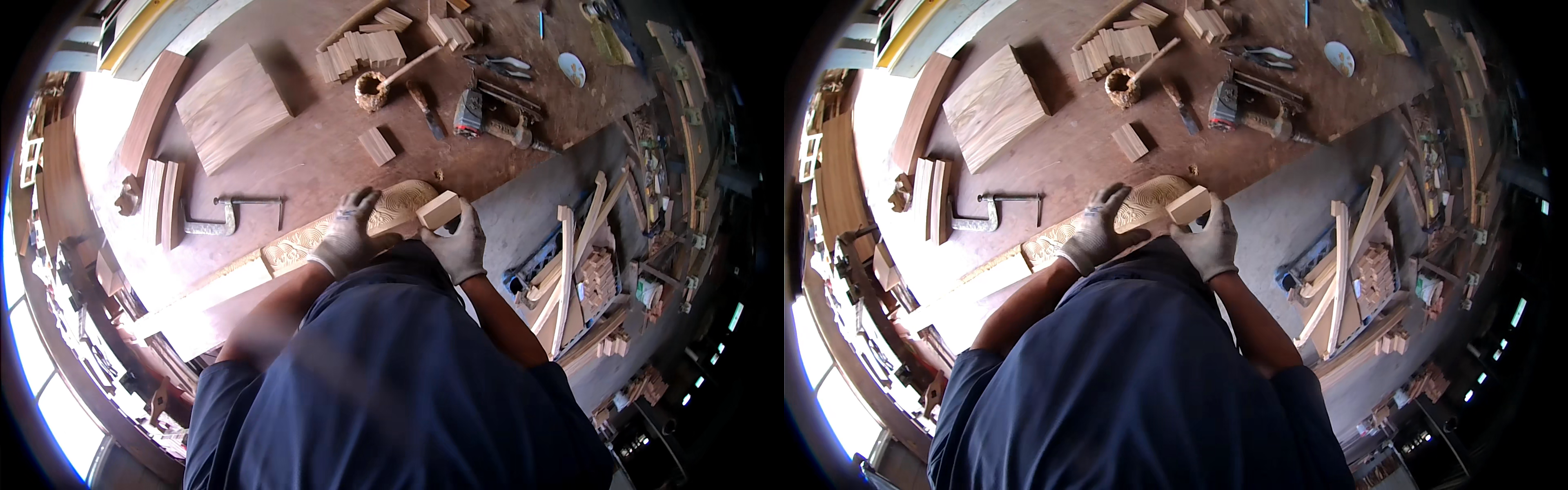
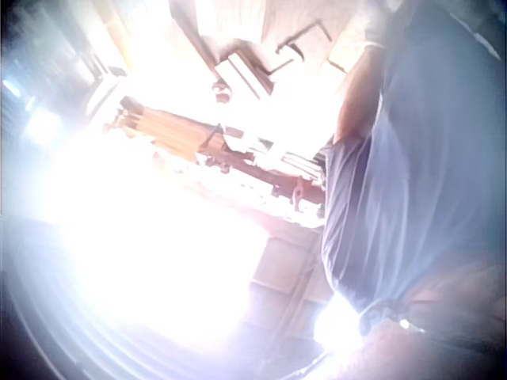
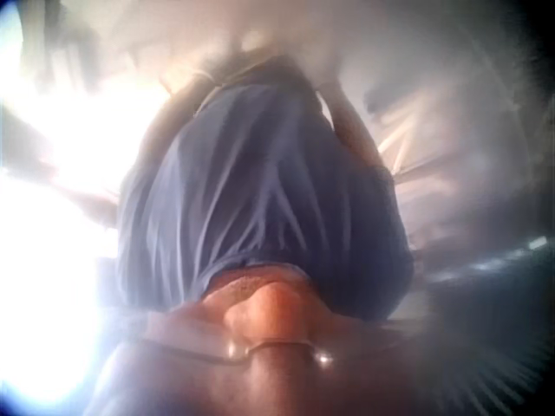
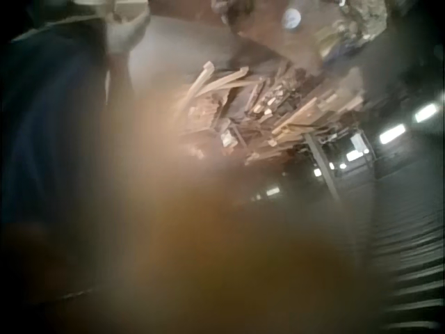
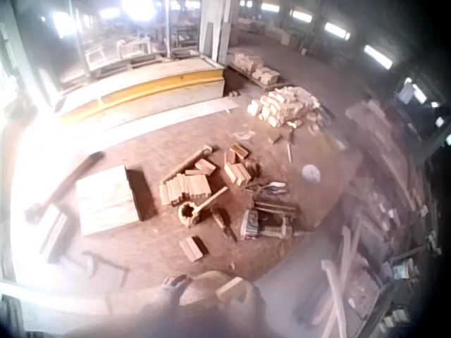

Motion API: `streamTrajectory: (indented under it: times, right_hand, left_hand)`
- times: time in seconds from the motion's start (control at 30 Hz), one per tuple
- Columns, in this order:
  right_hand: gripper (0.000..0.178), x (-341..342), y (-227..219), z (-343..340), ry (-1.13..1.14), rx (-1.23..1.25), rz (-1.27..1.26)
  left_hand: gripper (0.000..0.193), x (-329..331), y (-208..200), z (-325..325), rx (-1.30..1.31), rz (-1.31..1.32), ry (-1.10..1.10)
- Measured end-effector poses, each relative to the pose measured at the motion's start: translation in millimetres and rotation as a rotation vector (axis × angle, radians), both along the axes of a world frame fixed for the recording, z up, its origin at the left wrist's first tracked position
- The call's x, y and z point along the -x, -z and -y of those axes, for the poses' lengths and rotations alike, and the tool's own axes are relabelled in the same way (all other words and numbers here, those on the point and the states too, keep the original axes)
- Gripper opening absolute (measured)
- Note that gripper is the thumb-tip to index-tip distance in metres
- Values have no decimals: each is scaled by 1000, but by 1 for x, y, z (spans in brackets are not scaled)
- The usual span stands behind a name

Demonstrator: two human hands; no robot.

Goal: The person carves a decorative pattern into a long wooden piece using a chisel and mallet on a workbench. They then clamp the piece, walk to a nearby rack to place it, retrieve another long wooden piece, and return to the workbench to continue carving.

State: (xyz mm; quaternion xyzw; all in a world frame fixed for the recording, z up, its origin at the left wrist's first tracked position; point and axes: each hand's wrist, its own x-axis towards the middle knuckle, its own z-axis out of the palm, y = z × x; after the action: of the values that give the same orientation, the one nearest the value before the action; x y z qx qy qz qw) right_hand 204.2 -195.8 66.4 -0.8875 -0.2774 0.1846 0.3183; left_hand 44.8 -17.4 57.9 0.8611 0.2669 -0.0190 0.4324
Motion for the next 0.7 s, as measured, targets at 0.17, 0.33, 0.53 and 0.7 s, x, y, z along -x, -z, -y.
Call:
streamTrajectory:
  times: [0.17, 0.33, 0.53, 0.7]
  right_hand:
    - [90, 6, -16, -45, -90, -206, -5]
    - [94, -5, -13, -80, -265, -219, -35]
    - [63, -79, 16, -118, -141, -313, -269]
    - [49, -123, -5, -199, 86, -353, -507]
  left_hand:
    - [57, -31, -21, 11, 902, 352, -291]
    - [53, -31, -28, -2, 903, 480, -619]
    - [58, -17, -22, -30, 816, 584, -724]
    - [55, -14, -11, -43, 762, 636, -793]
